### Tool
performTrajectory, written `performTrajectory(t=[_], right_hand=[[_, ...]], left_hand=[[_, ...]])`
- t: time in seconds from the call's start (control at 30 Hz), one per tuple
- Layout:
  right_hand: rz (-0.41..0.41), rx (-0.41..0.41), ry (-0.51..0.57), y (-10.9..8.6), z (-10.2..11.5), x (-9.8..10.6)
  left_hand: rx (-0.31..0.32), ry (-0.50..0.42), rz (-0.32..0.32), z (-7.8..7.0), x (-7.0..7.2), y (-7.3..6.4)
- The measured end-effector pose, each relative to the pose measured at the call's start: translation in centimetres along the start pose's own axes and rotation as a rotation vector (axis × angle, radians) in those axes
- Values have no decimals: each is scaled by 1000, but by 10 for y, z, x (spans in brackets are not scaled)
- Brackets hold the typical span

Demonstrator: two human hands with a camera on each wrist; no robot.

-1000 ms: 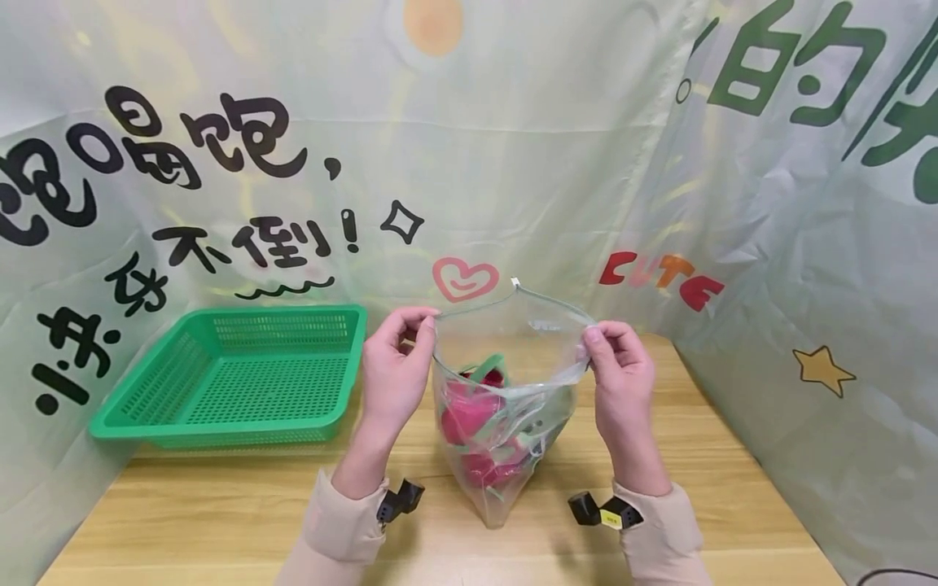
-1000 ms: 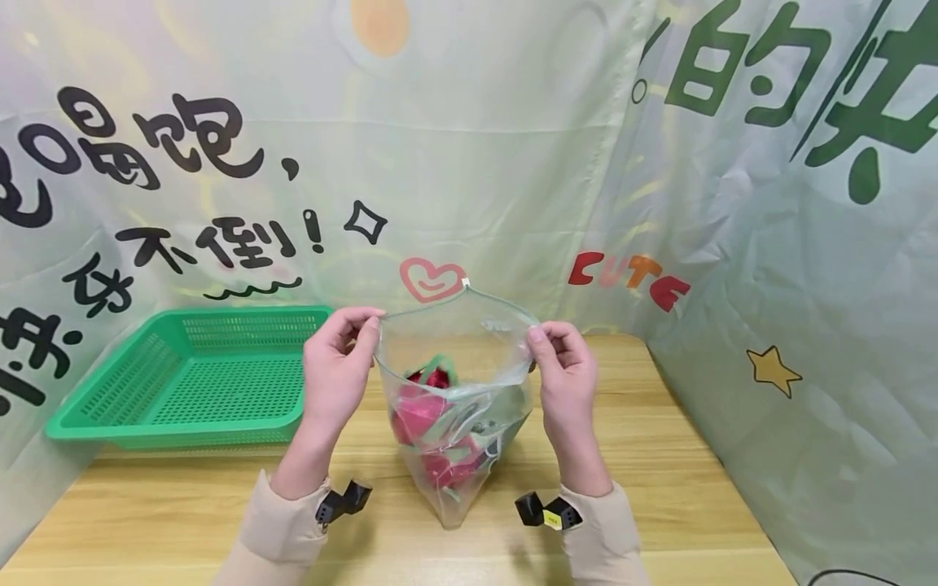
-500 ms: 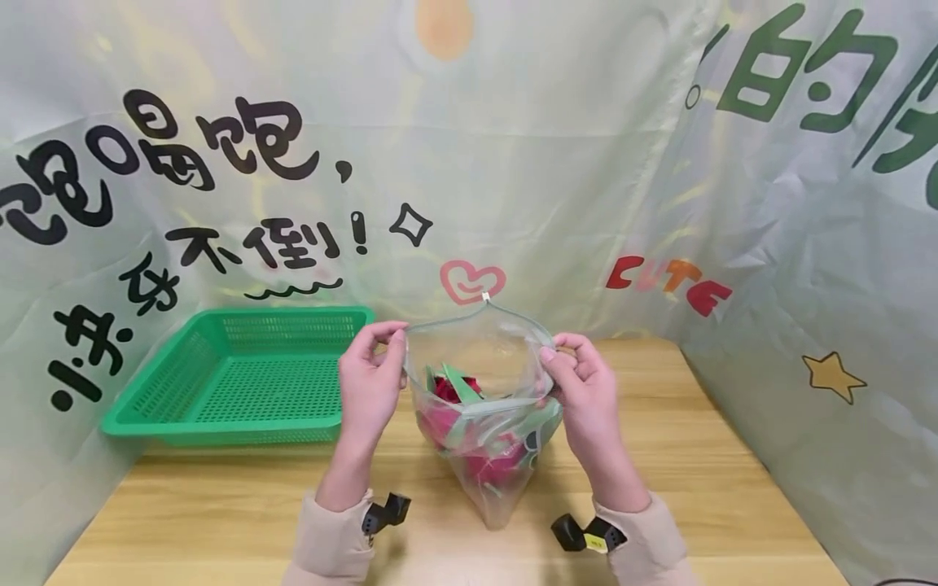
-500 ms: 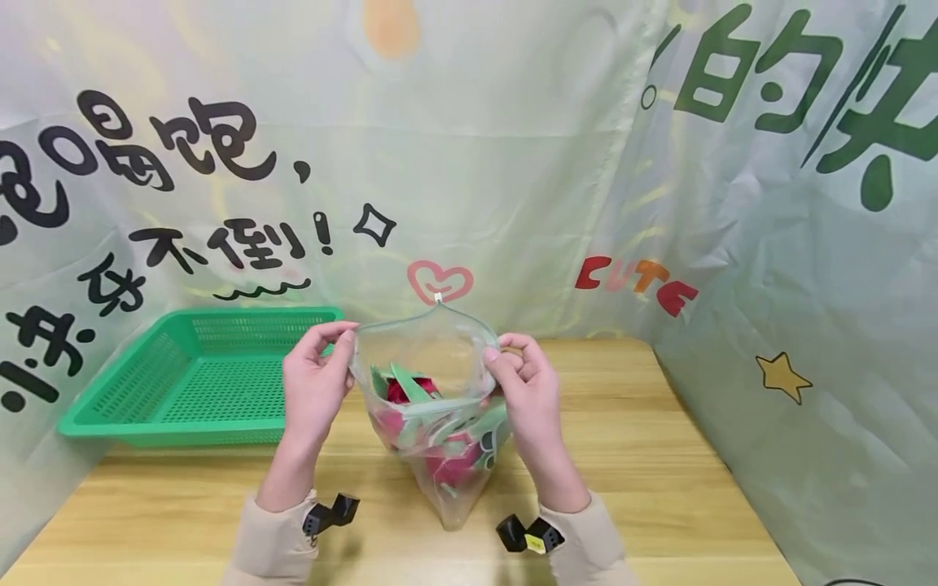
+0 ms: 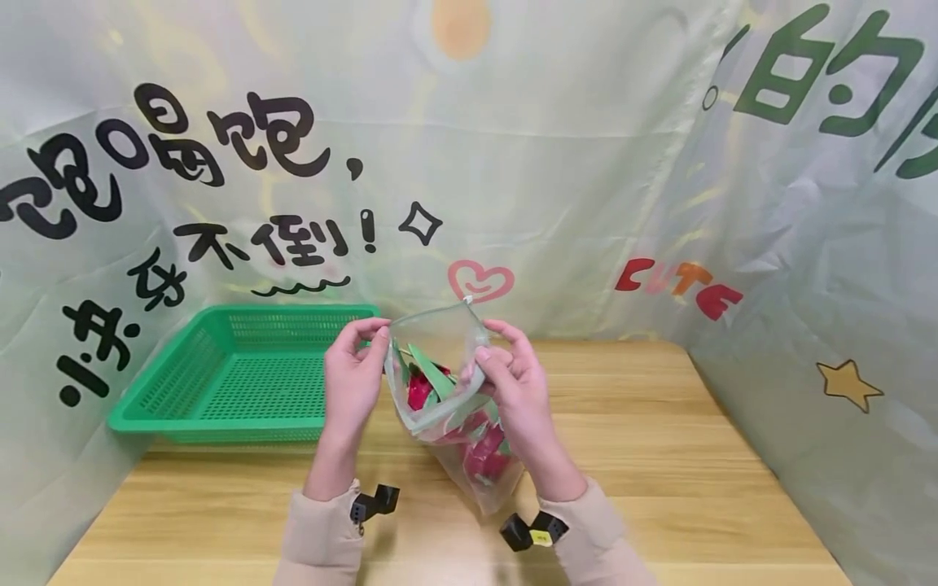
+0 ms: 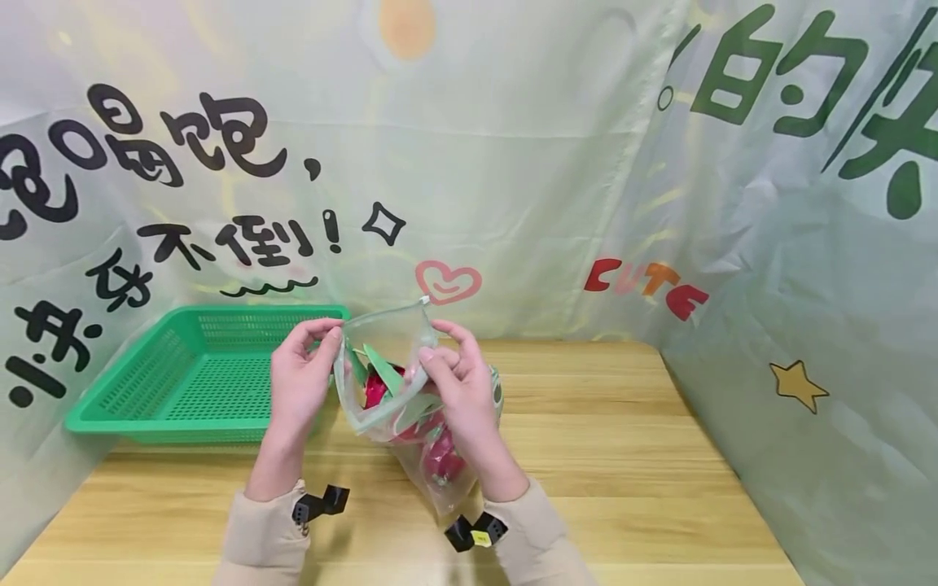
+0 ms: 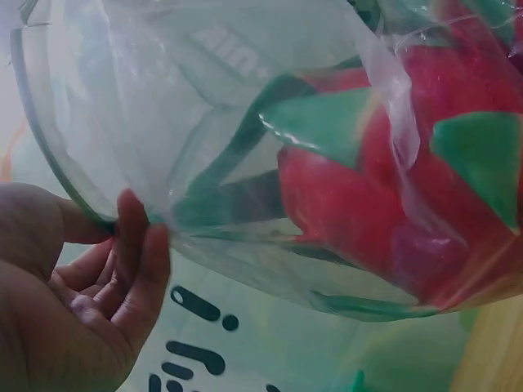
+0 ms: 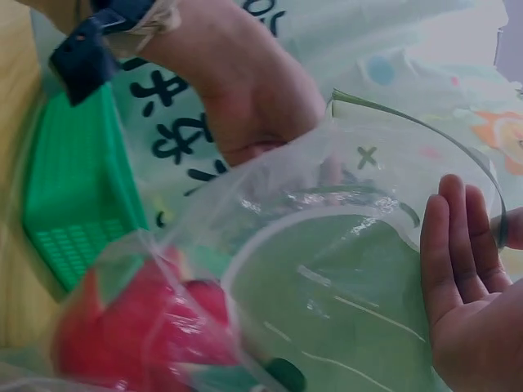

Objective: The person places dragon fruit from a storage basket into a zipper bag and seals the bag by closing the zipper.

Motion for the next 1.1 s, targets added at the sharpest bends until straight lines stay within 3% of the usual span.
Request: performTrajectory(t=[0.23, 0.5, 0.73, 0.93, 1.1], right_hand=[[83, -21, -64, 0, -22, -15], [308, 5, -71, 1, -21, -24], [397, 62, -212, 4, 0, -13], [336, 198, -332, 12, 20, 14], [137, 218, -367, 20, 26, 44]], left_hand=[[-16, 115, -16, 10, 3, 6], [-78, 2, 79, 5, -7, 4], [-142, -36, 143, -3, -15, 1], [-175, -37, 160, -4, -18, -2], [-196, -51, 177, -8, -21, -4]])
Point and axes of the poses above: each hand's wrist, its own y-axis towards the middle knuckle, its own x-axis out of the back of the hand, z = x × y, the point moved 9 cm from there along y, towards the middle knuckle, and after that the axes turned 7 degrees about x, right-handed, at the moved point
